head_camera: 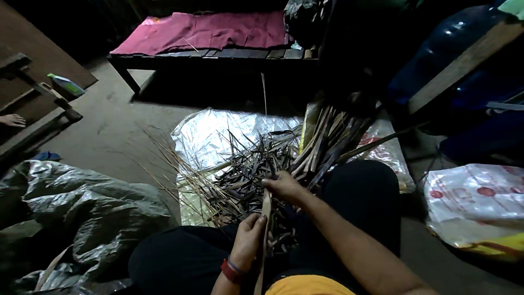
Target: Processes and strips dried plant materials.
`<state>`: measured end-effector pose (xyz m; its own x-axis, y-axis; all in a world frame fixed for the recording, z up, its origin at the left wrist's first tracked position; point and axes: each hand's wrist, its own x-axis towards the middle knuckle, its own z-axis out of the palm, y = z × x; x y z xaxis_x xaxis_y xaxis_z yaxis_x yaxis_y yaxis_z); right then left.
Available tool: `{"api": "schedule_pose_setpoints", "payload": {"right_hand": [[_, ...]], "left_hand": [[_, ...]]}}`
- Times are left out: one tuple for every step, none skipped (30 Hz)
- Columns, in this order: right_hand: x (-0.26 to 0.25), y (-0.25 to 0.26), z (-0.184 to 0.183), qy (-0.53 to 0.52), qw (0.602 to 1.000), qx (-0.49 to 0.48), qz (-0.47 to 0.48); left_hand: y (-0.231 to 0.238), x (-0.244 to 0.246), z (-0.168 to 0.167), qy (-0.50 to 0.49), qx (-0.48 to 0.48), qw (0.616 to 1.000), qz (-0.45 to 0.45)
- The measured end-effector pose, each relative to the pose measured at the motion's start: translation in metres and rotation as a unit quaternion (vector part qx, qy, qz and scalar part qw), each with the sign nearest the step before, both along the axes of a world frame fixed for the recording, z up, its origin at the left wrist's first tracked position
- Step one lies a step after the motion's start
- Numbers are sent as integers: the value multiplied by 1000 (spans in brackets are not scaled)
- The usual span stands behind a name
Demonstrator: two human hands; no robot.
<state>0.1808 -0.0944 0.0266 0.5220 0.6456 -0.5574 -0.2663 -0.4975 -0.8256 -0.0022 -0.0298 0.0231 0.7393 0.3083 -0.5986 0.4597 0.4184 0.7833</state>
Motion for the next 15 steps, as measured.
{"api": "schedule_pose_setpoints", "payload": {"right_hand": [[7, 3, 2, -1, 999, 6, -39], [16, 5, 3, -14, 997, 2, -72], [24, 5, 2, -37, 995, -3, -90], [31, 4, 0, -62, 994, -6, -86], [33, 2, -2, -89, 994, -6, -65], [31, -1, -5, -112, 993, -8, -32], [23, -6, -9, -133, 991, -12, 11], [12, -10, -12, -154, 986, -21, 62], [0, -14, -13, -173, 977, -35, 121], [-14, -16, -12, -184, 964, -55, 185], [-28, -18, -12, -187, 950, -77, 239], [-41, -18, -12, -196, 937, -90, 273], [-50, -18, -10, -211, 927, -98, 293], [-54, -18, -8, -227, 919, -109, 303], [-54, -17, -3, -244, 910, -125, 312]], "left_hand": [[1, -4, 0, -9, -21, 1000, -19], [2, -11, -2, -17, -40, 998, -42], [3, -18, -4, -23, -57, 997, -56], [3, -23, -7, -30, -65, 996, -57], [2, -25, -9, -36, -67, 996, -42], [1, -25, -10, -39, -63, 997, -12], [1, -22, -11, -37, -56, 997, 26], [2, -17, -11, -28, -49, 996, 63], [4, -11, -10, -17, -42, 995, 93], [6, -5, -9, -8, -36, 993, 110], [6, 0, -9, -3, -35, 992, 119], [5, 5, -7, -1, -38, 992, 123], [3, 9, -6, -1, -45, 991, 125], [0, 13, -3, 0, -57, 990, 131], [-2, 16, -1, 1, -72, 988, 135]]}}
